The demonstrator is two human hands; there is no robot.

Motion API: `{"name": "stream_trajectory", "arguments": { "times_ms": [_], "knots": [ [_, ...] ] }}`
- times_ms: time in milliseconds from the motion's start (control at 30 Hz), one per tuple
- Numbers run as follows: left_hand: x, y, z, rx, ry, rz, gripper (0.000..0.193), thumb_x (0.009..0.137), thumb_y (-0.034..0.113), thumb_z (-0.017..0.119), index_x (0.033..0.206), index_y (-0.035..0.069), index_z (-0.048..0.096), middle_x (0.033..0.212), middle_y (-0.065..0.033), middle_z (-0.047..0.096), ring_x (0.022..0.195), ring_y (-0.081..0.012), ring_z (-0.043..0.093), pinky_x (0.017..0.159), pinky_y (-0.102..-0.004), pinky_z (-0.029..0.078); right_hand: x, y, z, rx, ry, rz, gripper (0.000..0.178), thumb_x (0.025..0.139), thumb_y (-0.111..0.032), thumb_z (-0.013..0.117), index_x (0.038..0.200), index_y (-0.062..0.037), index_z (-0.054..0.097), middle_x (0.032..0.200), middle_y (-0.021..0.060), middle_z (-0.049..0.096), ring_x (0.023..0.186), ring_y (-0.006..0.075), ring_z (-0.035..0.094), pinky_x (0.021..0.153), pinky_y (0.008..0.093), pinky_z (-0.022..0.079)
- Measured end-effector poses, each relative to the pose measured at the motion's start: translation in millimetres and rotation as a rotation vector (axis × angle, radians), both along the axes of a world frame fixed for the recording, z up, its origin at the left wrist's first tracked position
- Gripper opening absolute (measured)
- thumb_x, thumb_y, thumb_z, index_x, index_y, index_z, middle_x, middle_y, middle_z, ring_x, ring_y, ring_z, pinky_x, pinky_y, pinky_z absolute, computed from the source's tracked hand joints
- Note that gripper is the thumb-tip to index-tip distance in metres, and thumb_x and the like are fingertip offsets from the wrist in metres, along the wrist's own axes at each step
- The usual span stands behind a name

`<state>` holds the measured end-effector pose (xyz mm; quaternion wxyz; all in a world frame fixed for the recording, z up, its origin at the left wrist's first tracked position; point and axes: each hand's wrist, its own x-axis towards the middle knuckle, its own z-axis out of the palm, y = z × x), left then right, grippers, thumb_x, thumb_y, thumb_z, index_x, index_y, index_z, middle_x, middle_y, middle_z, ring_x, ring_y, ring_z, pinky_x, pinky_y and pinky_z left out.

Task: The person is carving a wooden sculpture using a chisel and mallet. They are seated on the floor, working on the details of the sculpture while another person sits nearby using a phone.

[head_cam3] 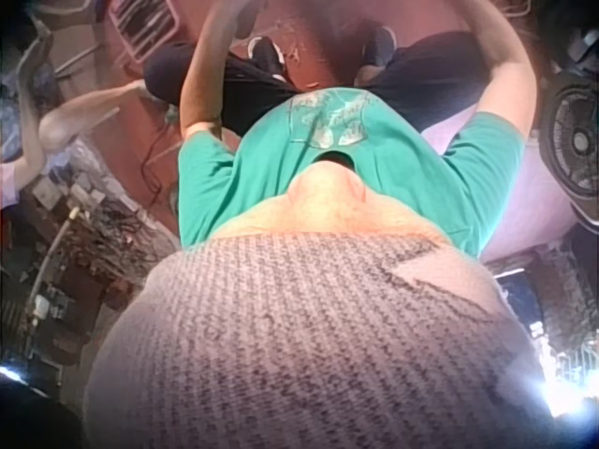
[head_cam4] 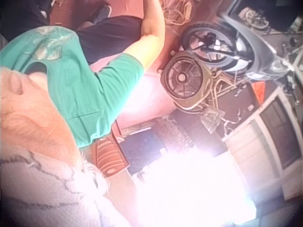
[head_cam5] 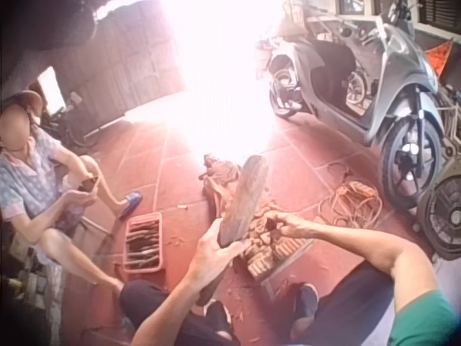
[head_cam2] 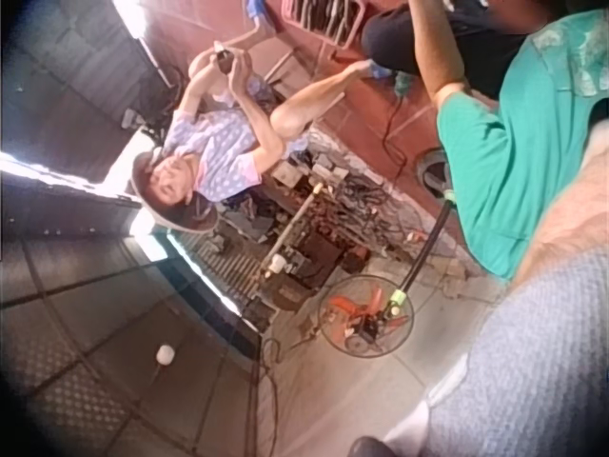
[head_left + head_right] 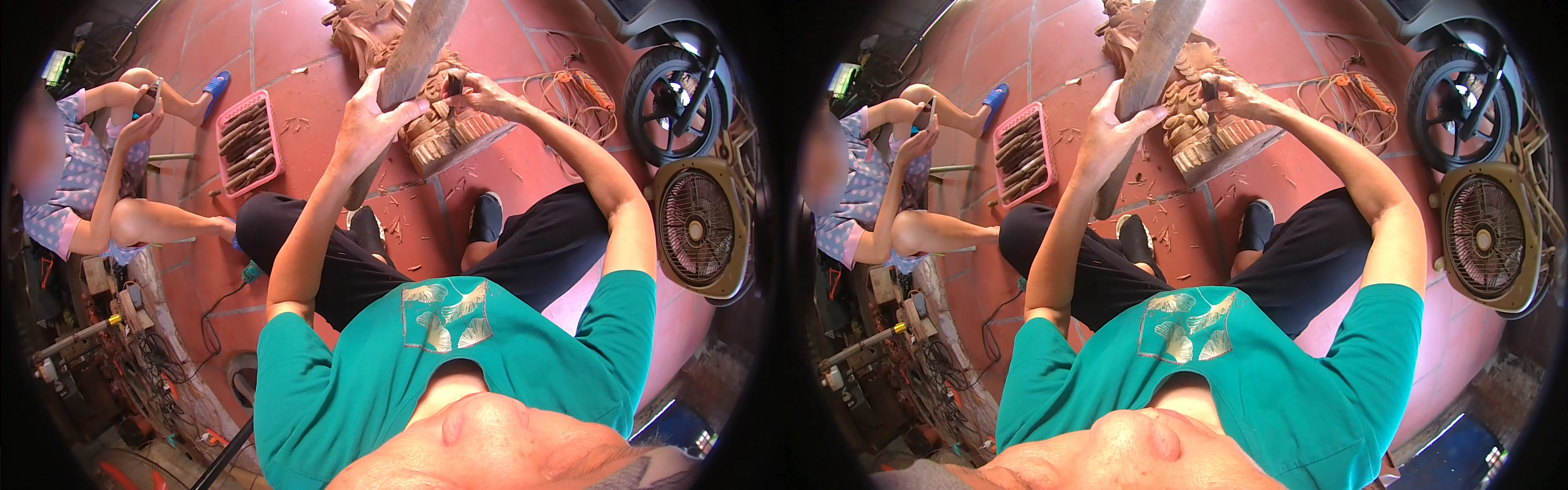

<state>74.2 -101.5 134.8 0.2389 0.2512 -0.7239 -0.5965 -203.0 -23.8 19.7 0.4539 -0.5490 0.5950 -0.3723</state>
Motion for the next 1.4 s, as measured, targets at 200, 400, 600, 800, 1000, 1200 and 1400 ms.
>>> {"name": "stream_trajectory", "arguments": {
  "times_ms": [200,400,600,800,1000,1200,1400],
  "knots": [
    [-10,-8,-18,-0.214,-0.273,-0.043,0.058,0.083,0.038,0.078,0.122,0.002,0.054,0.101,-0.0227,0.071,0.088,-0.0334,0.071,0.079,-0.0424,0.055,4,-4,1,-0.042,0.111,0.046,0.031,0.094,-0.018,0.072,0.122,-0.01,0.063,0.111,0.0014,0.062,0.099,0.0133,0.063,0.077,0.0309,0.058],
    [-17,-15,-44,-0.236,-0.481,-0.127,0.069,0.077,0.049,0.075,0.12,-0.001,0.053,0.107,-0.0322,0.068,0.106,-0.0458,0.066,0.092,-0.0504,0.051,6,-6,5,0.0,0.29,0.0,0.033,0.092,-0.021,0.075,0.122,-0.0088,0.066,0.111,0.0027,0.062,0.096,0.0139,0.065,0.077,0.0297,0.058],
    [-14,-13,-43,-0.224,-0.498,-0.136,0.072,0.077,0.048,0.075,0.124,-0.001,0.055,0.107,-0.0308,0.069,0.104,-0.0439,0.068,0.091,-0.0493,0.051,-12,0,8,0.163,-0.098,-0.091,0.035,0.094,-0.023,0.072,0.123,-0.0045,0.064,0.107,0.0046,0.07,0.094,0.0133,0.069,0.084,0.03,0.058],
    [-10,-13,-38,-0.195,-0.413,-0.09,0.071,0.076,0.049,0.077,0.126,0.002,0.056,0.107,-0.0251,0.071,0.101,-0.0383,0.07,0.088,-0.0457,0.053,-28,7,6,0.086,-0.143,-0.141,0.037,0.092,-0.025,0.074,0.119,-0.0029,0.063,0.101,0.0052,0.069,0.088,0.0112,0.068,0.079,0.0274,0.058],
    [-7,-7,-22,-0.158,-0.221,-0.027,0.065,0.079,0.043,0.079,0.124,0.002,0.058,0.102,-0.0195,0.073,0.093,-0.0299,0.071,0.085,-0.0407,0.054,-5,3,5,0.084,-0.184,-0.079,0.03,0.091,-0.015,0.075,0.117,-0.0055,0.064,0.103,0.0016,0.068,0.095,0.0124,0.066,0.079,0.0291,0.058],
    [-9,5,-5,-0.063,-0.029,0.027,0.062,0.08,0.042,0.079,0.121,0.001,0.056,0.102,-0.0215,0.072,0.093,-0.0324,0.071,0.086,-0.0419,0.054,1,-3,1,-0.05,0.143,-0.025,0.033,0.09,-0.022,0.076,0.118,-0.0086,0.066,0.107,0.0007,0.066,0.089,0.0112,0.064,0.078,0.0278,0.056],
    [-14,-8,-37,-0.277,-0.519,-0.158,0.067,0.078,0.046,0.075,0.122,0.0,0.054,0.104,-0.0281,0.07,0.1,-0.0409,0.069,0.089,-0.0474,0.052,3,-7,-5,-0.025,0.372,-0.008,0.038,0.09,-0.025,0.075,0.124,-0.01,0.066,0.111,0.0033,0.067,0.094,0.0154,0.066,0.08,0.0286,0.057]
  ]
}}
